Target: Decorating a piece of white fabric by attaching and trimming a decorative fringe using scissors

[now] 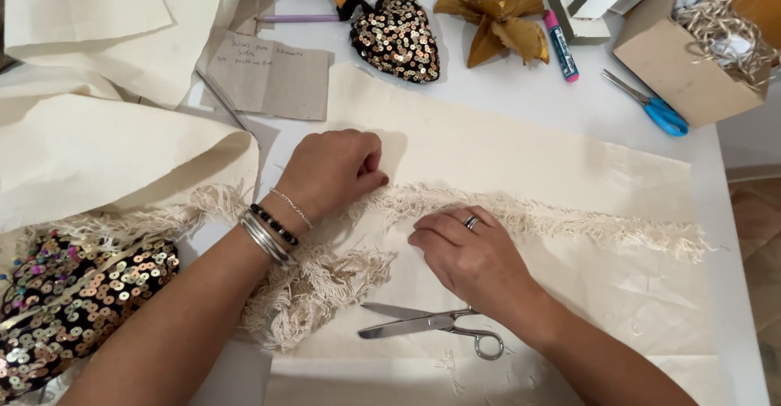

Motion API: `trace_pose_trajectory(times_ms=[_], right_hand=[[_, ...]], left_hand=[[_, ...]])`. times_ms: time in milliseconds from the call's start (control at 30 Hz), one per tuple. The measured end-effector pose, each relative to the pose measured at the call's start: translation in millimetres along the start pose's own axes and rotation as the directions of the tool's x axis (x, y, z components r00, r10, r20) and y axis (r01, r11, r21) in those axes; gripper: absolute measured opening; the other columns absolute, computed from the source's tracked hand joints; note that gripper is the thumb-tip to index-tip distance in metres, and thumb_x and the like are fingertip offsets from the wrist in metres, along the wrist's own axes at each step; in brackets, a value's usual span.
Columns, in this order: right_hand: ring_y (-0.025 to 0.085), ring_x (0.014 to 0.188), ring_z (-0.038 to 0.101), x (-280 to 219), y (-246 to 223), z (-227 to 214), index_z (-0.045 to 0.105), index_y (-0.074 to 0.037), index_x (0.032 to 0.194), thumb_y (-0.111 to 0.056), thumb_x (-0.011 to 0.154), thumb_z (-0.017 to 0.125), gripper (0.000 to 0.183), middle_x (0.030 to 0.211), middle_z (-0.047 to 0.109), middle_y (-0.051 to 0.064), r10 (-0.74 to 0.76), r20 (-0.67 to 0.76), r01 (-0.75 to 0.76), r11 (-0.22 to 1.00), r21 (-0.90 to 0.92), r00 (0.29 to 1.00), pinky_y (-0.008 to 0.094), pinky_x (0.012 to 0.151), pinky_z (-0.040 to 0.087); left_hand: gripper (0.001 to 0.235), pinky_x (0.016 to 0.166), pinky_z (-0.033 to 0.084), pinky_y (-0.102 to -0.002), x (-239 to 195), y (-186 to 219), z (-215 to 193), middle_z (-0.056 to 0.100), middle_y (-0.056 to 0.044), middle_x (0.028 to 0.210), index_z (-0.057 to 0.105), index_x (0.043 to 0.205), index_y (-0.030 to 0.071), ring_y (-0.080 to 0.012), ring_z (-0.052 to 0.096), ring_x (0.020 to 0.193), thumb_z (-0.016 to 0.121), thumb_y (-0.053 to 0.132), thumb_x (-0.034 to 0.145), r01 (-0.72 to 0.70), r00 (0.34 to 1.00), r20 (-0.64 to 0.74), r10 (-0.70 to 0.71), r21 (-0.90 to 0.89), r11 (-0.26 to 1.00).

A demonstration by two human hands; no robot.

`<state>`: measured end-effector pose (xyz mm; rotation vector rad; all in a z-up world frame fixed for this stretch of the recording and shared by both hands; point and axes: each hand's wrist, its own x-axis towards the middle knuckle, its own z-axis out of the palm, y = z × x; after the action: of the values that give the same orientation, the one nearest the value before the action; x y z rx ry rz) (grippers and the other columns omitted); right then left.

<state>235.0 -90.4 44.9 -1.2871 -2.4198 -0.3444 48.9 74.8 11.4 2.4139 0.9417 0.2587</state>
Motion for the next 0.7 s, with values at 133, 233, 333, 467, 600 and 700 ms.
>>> trace_pose_trajectory(times_ms=[133, 233, 333, 467, 600, 700], right_hand=[[0.023, 0.096, 0.067, 9.8, 0.5, 12.9, 0.071, -0.015, 0.102, -0.010, 0.097, 0.057, 0.015, 0.103, 0.066, 0.002, 0.032, -0.046, -0.032, 0.999, -0.015, 0.998, 0.034, 0.079, 0.053], [0.024, 0.096, 0.068, 11.3, -0.8, 23.6, 0.071, -0.013, 0.105, -0.007, 0.093, 0.060, 0.018, 0.103, 0.066, 0.004, 0.059, -0.056, -0.061, 0.998, -0.022, 0.997, 0.035, 0.079, 0.054], [0.025, 0.098, 0.067, 10.2, -6.9, 21.2, 0.070, -0.011, 0.110, -0.006, 0.090, 0.061, 0.022, 0.106, 0.065, 0.006, 0.066, -0.035, -0.067, 0.997, -0.037, 0.997, 0.036, 0.078, 0.053], [0.024, 0.094, 0.066, -0.7, -12.2, -4.8, 0.071, -0.009, 0.105, -0.004, 0.098, 0.060, 0.014, 0.105, 0.068, 0.005, 0.000, 0.095, -0.007, 0.997, 0.078, 0.995, 0.036, 0.084, 0.049], [0.024, 0.094, 0.069, -7.9, -5.9, -7.4, 0.071, -0.014, 0.099, -0.015, 0.100, 0.059, 0.013, 0.100, 0.069, 0.004, 0.041, 0.055, -0.044, 0.997, 0.060, 0.998, 0.036, 0.080, 0.052], [0.024, 0.099, 0.066, -4.1, -1.6, -0.7, 0.070, -0.015, 0.109, -0.011, 0.098, 0.056, 0.018, 0.107, 0.066, 0.004, 0.086, 0.028, -0.087, 0.996, 0.030, 0.996, 0.036, 0.082, 0.052]], left_hand=[[0.020, 0.072, 0.057, -0.046, -2.8, 6.0, -5.1, 0.066, -0.005, 0.073, 0.064, 0.085, 0.017, -0.0323, 0.072, 0.081, 0.072, 0.035, 0.089, -0.005, 1.000, -0.015, 0.005, -0.008, 1.000], [0.028, 0.073, 0.057, -0.048, -1.5, 11.1, -5.5, 0.067, -0.008, 0.074, 0.065, 0.085, 0.015, -0.0356, 0.072, 0.083, 0.075, 0.041, 0.087, -0.044, 0.999, -0.016, 0.043, -0.047, 0.998], [0.028, 0.079, 0.053, -0.047, 1.9, 2.4, 9.4, 0.067, -0.005, 0.076, 0.063, 0.084, 0.019, -0.0338, 0.070, 0.086, 0.075, 0.045, 0.085, -0.070, 0.997, -0.037, 0.072, 0.045, 0.997], [0.031, 0.075, 0.048, -0.047, 2.6, -2.3, 21.4, 0.066, -0.002, 0.078, 0.061, 0.081, 0.021, -0.0314, 0.067, 0.080, 0.077, 0.046, 0.083, -0.064, 0.993, -0.099, 0.069, 0.056, 0.996], [0.025, 0.076, 0.052, -0.044, 1.0, 9.7, 7.5, 0.067, -0.003, 0.072, 0.063, 0.079, 0.019, -0.0304, 0.071, 0.081, 0.077, 0.040, 0.083, -0.033, 0.995, -0.093, 0.039, 0.065, 0.997], [0.027, 0.074, 0.051, -0.046, -0.3, 15.9, 11.2, 0.063, -0.006, 0.070, 0.062, 0.082, 0.018, -0.0346, 0.069, 0.080, 0.074, 0.041, 0.087, -0.132, 0.981, -0.149, 0.125, -0.040, 0.990]])
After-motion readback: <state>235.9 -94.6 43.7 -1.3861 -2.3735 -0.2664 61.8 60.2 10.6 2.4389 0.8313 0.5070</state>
